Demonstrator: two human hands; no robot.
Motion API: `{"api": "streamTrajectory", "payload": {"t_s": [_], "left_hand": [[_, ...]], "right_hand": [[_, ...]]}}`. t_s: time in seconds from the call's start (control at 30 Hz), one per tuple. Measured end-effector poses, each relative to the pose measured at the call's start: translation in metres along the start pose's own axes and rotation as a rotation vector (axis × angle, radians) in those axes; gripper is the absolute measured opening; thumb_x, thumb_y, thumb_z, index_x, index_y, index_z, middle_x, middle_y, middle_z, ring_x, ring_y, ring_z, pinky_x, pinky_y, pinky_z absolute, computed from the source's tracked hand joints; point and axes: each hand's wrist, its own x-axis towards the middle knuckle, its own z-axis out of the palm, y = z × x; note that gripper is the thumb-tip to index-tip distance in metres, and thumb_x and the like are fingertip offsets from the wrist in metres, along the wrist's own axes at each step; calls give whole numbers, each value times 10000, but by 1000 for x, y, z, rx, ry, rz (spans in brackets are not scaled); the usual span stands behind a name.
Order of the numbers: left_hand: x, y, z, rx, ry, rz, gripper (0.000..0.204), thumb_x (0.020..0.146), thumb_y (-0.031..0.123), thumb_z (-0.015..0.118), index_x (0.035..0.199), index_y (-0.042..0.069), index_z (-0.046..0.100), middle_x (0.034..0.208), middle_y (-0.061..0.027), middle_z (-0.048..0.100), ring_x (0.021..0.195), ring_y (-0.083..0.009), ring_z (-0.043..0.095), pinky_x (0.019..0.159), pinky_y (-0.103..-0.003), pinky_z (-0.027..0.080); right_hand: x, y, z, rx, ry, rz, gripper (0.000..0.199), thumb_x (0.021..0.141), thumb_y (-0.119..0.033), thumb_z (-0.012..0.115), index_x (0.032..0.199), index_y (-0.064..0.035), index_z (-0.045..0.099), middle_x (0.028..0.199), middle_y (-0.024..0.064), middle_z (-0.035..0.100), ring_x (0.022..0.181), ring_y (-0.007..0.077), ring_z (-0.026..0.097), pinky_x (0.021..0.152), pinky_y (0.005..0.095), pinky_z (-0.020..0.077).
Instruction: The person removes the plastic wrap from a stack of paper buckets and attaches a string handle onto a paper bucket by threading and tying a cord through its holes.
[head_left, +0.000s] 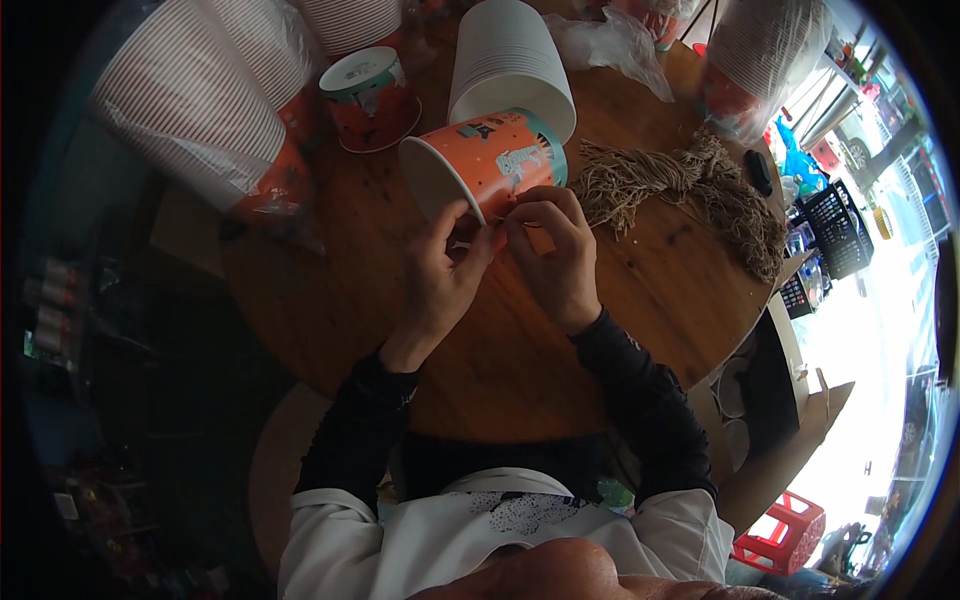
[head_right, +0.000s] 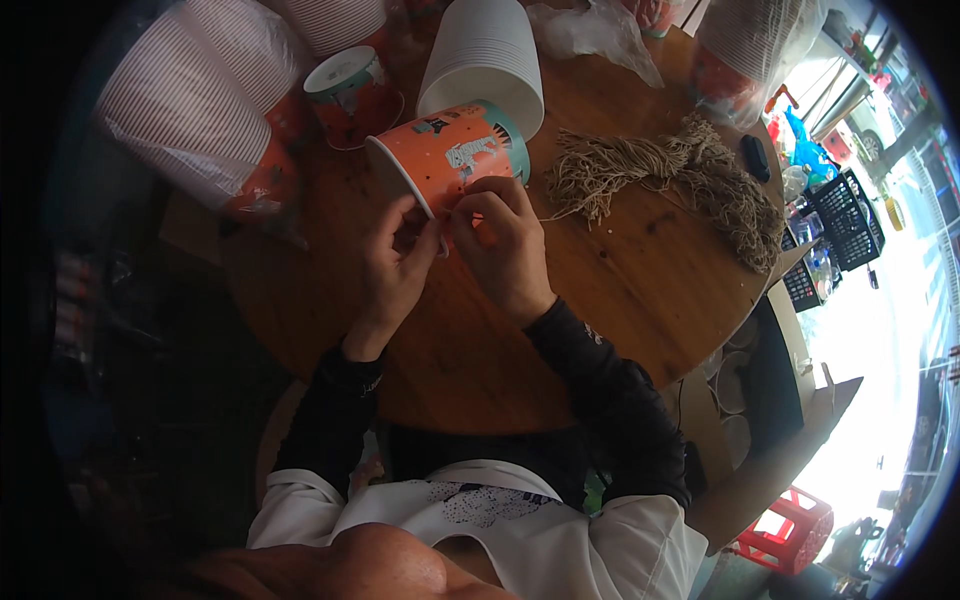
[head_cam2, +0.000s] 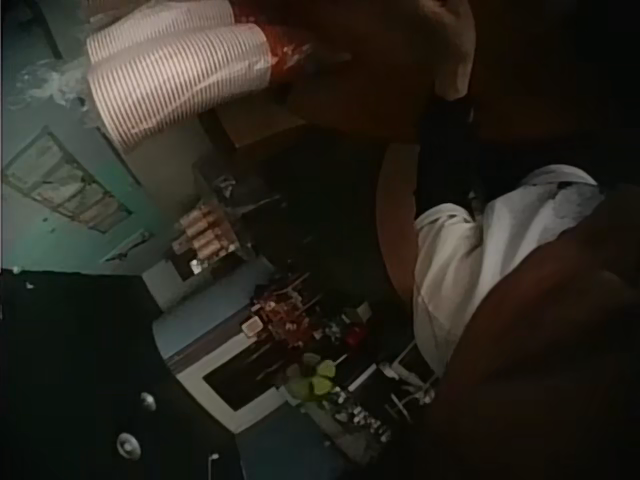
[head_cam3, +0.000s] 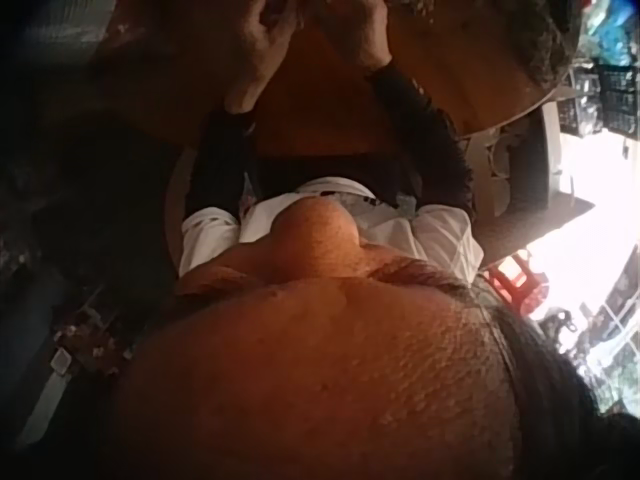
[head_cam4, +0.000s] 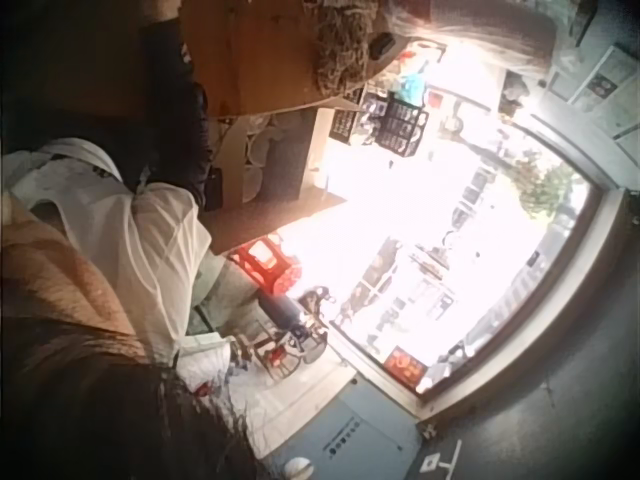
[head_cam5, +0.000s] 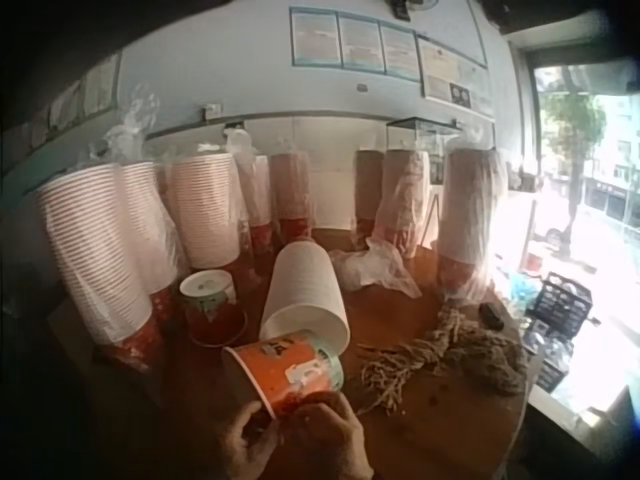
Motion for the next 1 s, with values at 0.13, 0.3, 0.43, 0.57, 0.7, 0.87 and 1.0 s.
{"api": "streamTrajectory", "payload": {"t_s": [0.13, 0.3, 0.43, 0.57, 0.7, 0.87, 1.0], "left_hand": [[0, -2, 1, -13, 3, -1, 220, 911, -5, 608, 1126, -28, 567, 848, -71, 672, 739, -104, 657, 638, -242, 557], [-1, -1, 0, 21, -9, 4, 227, 912, -2, 609, 1134, -24, 568, 856, -67, 668, 760, -107, 658, 652, -245, 561], [-2, -1, 1, 23, -13, 2, 224, 909, -4, 611, 1130, -20, 576, 874, -72, 670, 774, -113, 660, 669, -254, 565], [-3, -1, 1, -5, -30, -18, 184, 908, -8, 594, 1092, -21, 606, 896, -76, 683, 802, -120, 667, 702, -259, 562], [-1, -13, -5, -84, -102, -81, 142, 905, -5, 583, 1033, -21, 643, 891, -68, 693, 824, -117, 668, 719, -254, 556], [3, -19, -5, -15, -46, -162, 148, 916, 4, 574, 1026, -28, 669, 920, -66, 692, 839, -124, 669, 744, -268, 565], [10, -21, -9, -56, -91, -189, 107, 874, 61, 641, 960, 9, 678, 835, -38, 694, 786, -96, 651, 729, -260, 544]], "right_hand": [[0, -1, 0, -8, -9, -10, 125, 779, -19, 712, 886, -32, 648, 1021, 112, 594, 888, 264, 630, 745, 348, 533], [0, -1, 0, -29, -2, -18, 124, 786, -32, 720, 889, -32, 650, 1020, 112, 589, 886, 263, 630, 738, 347, 536], [1, -2, -1, -63, -15, -39, 123, 790, -40, 725, 888, -32, 651, 1020, 113, 580, 872, 265, 628, 723, 351, 538], [0, -2, 0, -137, -28, -96, 126, 793, -41, 719, 896, -34, 646, 1014, 114, 574, 861, 280, 617, 716, 360, 534], [-2, 2, -2, -172, -49, -151, 139, 789, -30, 708, 911, -36, 640, 1010, 120, 571, 866, 298, 606, 718, 373, 528], [-3, 2, -2, -199, -66, -190, 151, 783, -6, 686, 922, -38, 635, 976, 115, 582, 869, 309, 600, 716, 386, 520], [-3, 3, -3, -199, -69, -182, 152, 781, 3, 676, 922, -40, 636, 973, 101, 594, 870, 300, 606, 713, 384, 521]]}}
